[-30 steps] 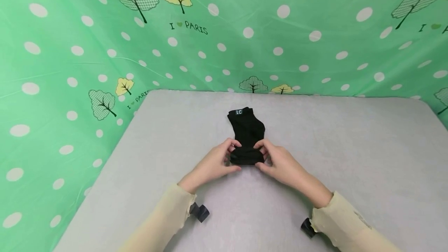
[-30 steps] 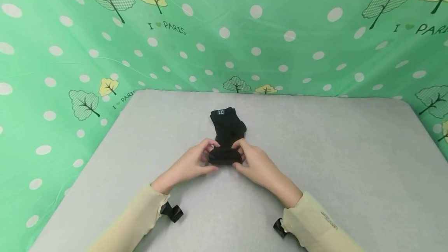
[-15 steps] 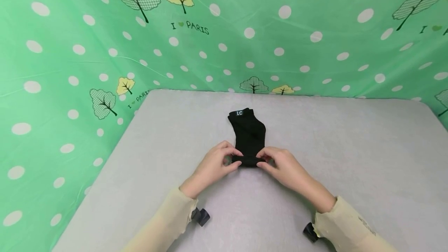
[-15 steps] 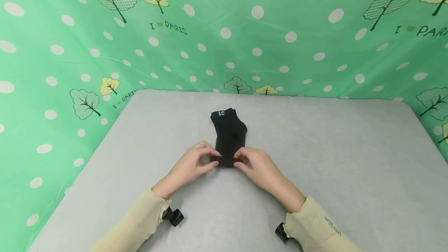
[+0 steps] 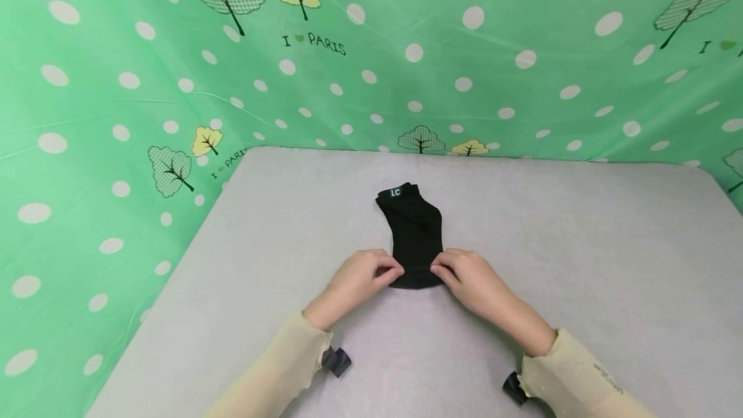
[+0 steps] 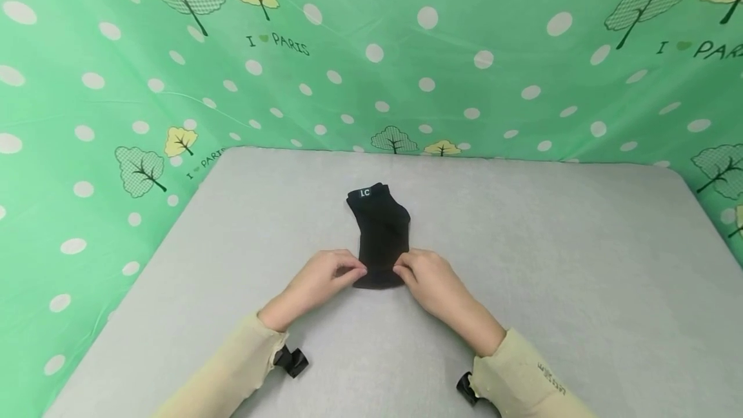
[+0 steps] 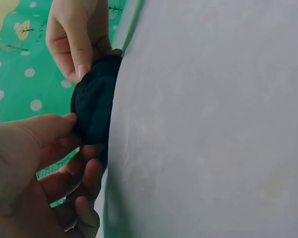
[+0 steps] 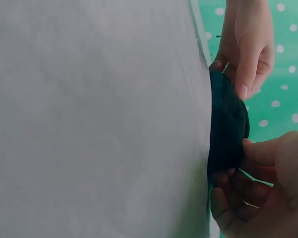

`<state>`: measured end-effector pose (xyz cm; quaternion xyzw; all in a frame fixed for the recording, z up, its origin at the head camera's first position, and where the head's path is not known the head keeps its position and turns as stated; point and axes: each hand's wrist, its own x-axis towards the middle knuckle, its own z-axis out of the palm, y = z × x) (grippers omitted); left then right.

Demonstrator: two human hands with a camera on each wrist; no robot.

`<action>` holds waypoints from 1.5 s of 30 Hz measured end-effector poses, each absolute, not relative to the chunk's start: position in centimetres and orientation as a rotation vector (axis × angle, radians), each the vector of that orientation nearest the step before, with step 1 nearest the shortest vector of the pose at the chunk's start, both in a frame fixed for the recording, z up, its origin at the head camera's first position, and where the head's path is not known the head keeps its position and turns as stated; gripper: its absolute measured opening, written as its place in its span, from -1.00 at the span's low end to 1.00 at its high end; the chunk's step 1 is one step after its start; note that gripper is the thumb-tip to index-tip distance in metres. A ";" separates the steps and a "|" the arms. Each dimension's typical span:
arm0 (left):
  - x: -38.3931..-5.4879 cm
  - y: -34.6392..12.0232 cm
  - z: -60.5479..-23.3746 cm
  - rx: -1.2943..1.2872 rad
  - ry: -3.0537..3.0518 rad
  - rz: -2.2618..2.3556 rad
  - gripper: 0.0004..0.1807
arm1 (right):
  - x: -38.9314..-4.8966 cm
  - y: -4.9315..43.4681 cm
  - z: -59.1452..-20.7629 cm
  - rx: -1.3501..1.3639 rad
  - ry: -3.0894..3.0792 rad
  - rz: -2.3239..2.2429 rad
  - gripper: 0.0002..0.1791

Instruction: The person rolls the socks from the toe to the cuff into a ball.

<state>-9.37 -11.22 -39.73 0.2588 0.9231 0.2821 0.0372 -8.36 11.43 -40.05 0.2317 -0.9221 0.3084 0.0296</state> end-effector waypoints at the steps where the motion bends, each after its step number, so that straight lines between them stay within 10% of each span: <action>1: -9.4 -11.1 -39.8 0.778 2.836 0.855 -0.85 | -8.3 11.3 -40.0 0.698 -2.853 0.936 -0.89; 16: -9.6 -9.9 -39.7 0.518 2.862 0.887 -0.92 | -8.6 10.9 -39.8 0.568 -2.902 0.923 -0.82; 45: -10.7 -12.3 -41.6 0.836 2.575 1.119 -0.69 | -10.0 14.0 -41.1 0.888 -2.899 1.288 -0.73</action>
